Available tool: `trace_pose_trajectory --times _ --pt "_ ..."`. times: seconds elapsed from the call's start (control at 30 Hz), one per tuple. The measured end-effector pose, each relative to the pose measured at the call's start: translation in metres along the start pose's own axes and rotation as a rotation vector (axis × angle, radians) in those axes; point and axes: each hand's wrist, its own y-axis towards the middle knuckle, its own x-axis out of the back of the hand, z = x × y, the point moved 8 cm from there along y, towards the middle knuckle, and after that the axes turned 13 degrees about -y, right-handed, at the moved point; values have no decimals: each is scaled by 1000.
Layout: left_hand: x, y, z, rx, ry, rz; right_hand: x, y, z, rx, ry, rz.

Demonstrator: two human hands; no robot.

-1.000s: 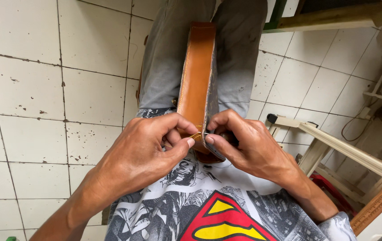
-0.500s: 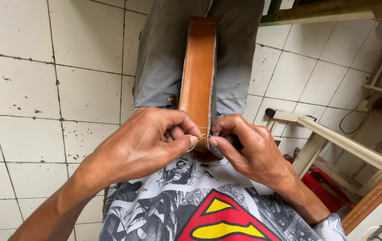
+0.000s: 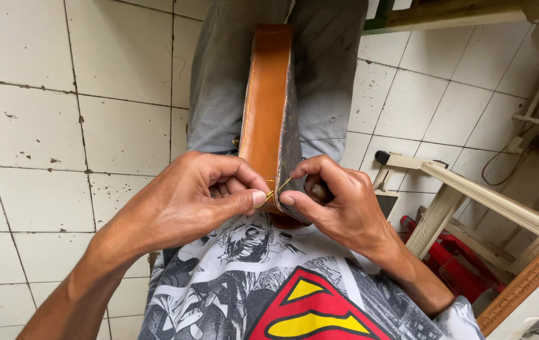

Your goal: The person hand-sews the edge of a brown leather wallet using a needle and yellow thread. They repeatedly insert the needle through pre-punched holes along the seam, pull the thread through, and tighten the stitches while holding the wallet steady.

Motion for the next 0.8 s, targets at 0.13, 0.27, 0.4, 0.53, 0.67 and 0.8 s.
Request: trace_pose_trajectory --times 0.13,0.27,0.4,0.53,0.67,0.8 --pt "1 0 5 55 21 -15 -18 8 -28 -110 277 50" --pt "0 0 2 -111 65 -23 -49 18 -68 -291 869 27" --pt "-2 -2 -6 -194 213 -85 -58 20 -74 -382 1022 21" --pt "0 -8 -4 -274 262 -123 -49 19 -68 -288 999 -12" --pt "6 -20 -3 -446 318 -221 -37 19 -60 -143 888 -8" --pt "5 -29 -10 -578 388 -325 -26 15 -51 -67 714 38"
